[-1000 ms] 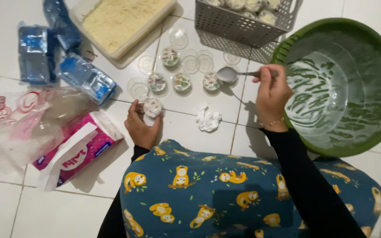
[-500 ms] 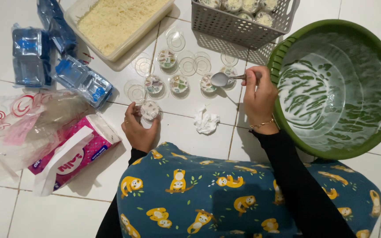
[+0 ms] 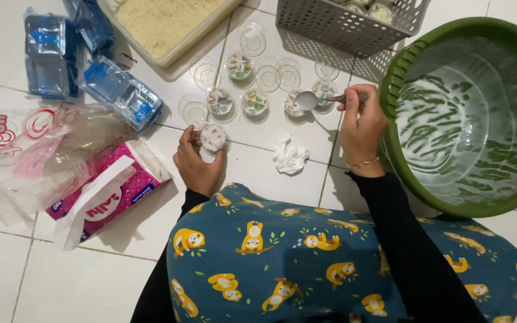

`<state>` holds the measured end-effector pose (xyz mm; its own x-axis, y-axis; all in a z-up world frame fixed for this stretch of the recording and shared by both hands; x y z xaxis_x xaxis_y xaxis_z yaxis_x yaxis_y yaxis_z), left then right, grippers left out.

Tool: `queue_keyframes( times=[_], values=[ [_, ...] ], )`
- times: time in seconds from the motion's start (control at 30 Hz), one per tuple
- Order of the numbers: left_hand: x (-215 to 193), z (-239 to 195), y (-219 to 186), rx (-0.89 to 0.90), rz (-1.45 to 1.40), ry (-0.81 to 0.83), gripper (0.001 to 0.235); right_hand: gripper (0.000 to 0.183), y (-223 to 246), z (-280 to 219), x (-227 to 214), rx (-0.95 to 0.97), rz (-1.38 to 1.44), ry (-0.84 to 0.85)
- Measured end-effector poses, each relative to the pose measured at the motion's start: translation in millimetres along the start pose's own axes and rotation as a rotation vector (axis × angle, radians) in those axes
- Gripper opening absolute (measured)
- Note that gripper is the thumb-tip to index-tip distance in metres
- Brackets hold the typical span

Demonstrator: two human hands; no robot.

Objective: The person sits on the floor and fills small plastic cups with a white creamy mixture using a spoon. They then sprinkle shredded cheese on top of the mixture in each cup and place the filled cups into a plastic basket.

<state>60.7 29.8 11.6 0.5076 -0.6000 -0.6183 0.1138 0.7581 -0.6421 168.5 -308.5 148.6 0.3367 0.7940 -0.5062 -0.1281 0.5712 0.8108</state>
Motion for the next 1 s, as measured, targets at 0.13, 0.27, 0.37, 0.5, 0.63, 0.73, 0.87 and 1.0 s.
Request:
queue_keyframes(
  times=[0.13, 0.27, 0.37, 0.5, 0.63, 0.73, 0.87, 1.0],
  values=[
    [1.1, -2.5, 3.2, -0.004, 0.000, -0.004, 0.090, 0.012, 1.0, -3.5, 1.4, -0.014, 0.008, 0.035],
    [1.4, -0.9, 3.0, 0.002, 0.007, 0.000, 0.092, 0.013, -1.1, -1.6, -3.0, -0.016, 0.037, 0.014],
    [1.2, -1.3, 2.0, -0.008, 0.000, 0.013, 0.091, 0.014, 0.1, -1.3, -5.1, -0.036, 0.029, 0.013],
    [1.0, -0.8, 0.0, -0.011, 0.007, 0.021, 0.090, 0.014, 6.1, -2.8, -4.2, -0.149, 0.017, 0.041],
    [-0.4, 0.8, -0.6, -0.021, -0.019, 0.033, 0.088, 0.013, 14.1, -0.9, -6.4, -0.276, -0.074, 0.067],
    [1.4, -0.7, 0.8, -0.012, -0.010, 0.037, 0.090, 0.012, 25.2, 1.0, -2.4, -0.372, -0.161, 0.110],
    [1.6, -0.9, 1.2, -0.012, -0.011, 0.038, 0.089, 0.007, 27.7, 2.3, 9.2, -0.486, -0.224, 0.205],
    [1.3, -1.2, 2.7, -0.016, -0.020, 0.034, 0.089, 0.009, 22.2, 7.5, 13.4, -0.402, -0.174, 0.279]
  ],
)
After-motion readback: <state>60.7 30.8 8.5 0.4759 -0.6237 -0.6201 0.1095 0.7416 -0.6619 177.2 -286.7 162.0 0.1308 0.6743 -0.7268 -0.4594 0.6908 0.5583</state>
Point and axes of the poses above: each hand's wrist, its own z-axis towards the middle knuckle, its own x-axis out of the palm, y = z × x, the point moved 7 cm from there along z, towards the middle knuckle, and after that the axes turned 15 degrees about x, right-handed, at the moved point
